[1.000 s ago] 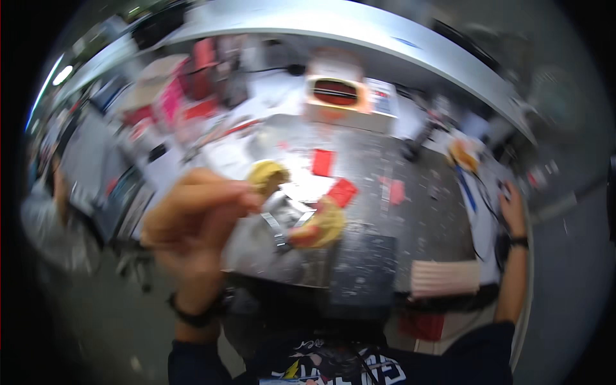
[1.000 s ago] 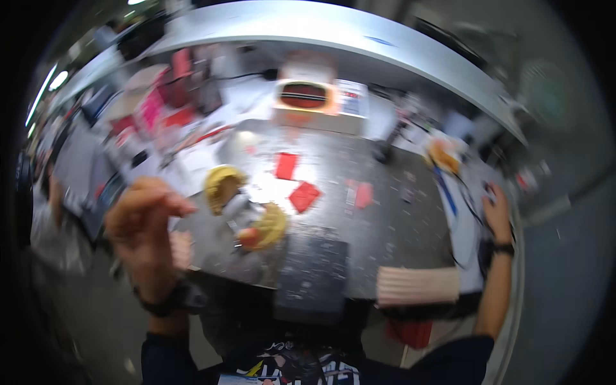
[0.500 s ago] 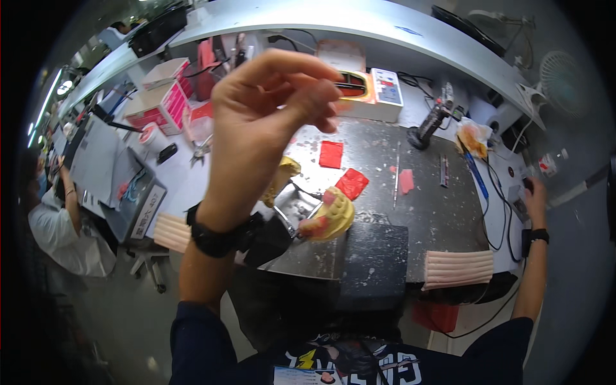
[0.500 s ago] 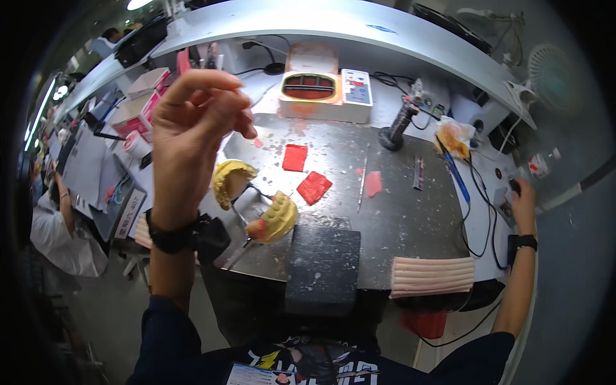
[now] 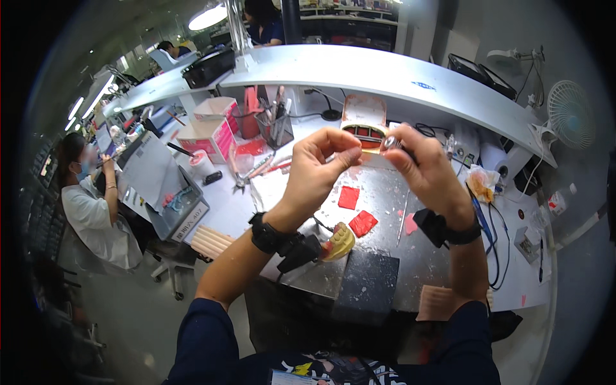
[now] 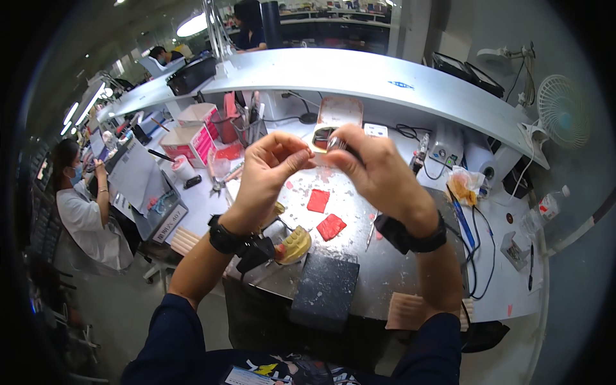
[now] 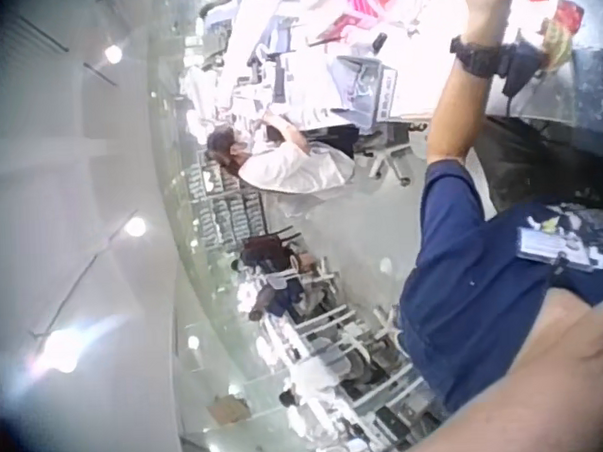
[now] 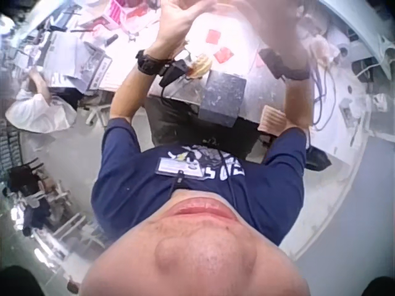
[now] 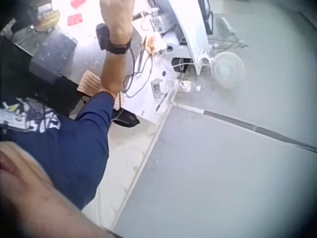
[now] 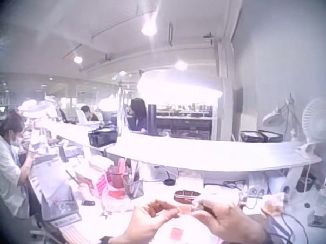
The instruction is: The recorder is manufacturing and refining a dental prosthetic model using manual and electric tools.
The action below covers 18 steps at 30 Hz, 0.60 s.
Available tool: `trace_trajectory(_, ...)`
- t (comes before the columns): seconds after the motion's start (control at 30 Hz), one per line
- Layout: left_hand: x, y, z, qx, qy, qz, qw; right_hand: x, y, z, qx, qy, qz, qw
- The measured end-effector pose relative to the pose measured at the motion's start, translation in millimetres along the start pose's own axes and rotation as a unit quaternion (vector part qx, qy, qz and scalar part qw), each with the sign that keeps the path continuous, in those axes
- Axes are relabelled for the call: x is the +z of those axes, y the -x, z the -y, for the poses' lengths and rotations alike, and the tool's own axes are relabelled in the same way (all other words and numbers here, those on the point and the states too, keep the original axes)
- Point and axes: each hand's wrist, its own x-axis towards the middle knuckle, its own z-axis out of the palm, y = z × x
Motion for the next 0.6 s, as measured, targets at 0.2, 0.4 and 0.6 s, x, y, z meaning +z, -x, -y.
trace_trajectory(0.2,15.8,7.3,-2.2,0.049,0.038,-0.02,0.998,22.9,-2.3,-12.5,0.064,-0.168,0.028,0.983)
trace_trajectory(0.4,26.9,20.4,-1.2,0.109,0.028,-0.055,0.992,42.1,-5.0,-15.3,0.027,-0.084,-0.036,0.995)
trace_trajectory(0.6,35.2,27.2,-1.9,0.116,0.011,-0.083,0.99,50.4,-0.3,-12.5,0.048,-0.051,-0.053,0.996)
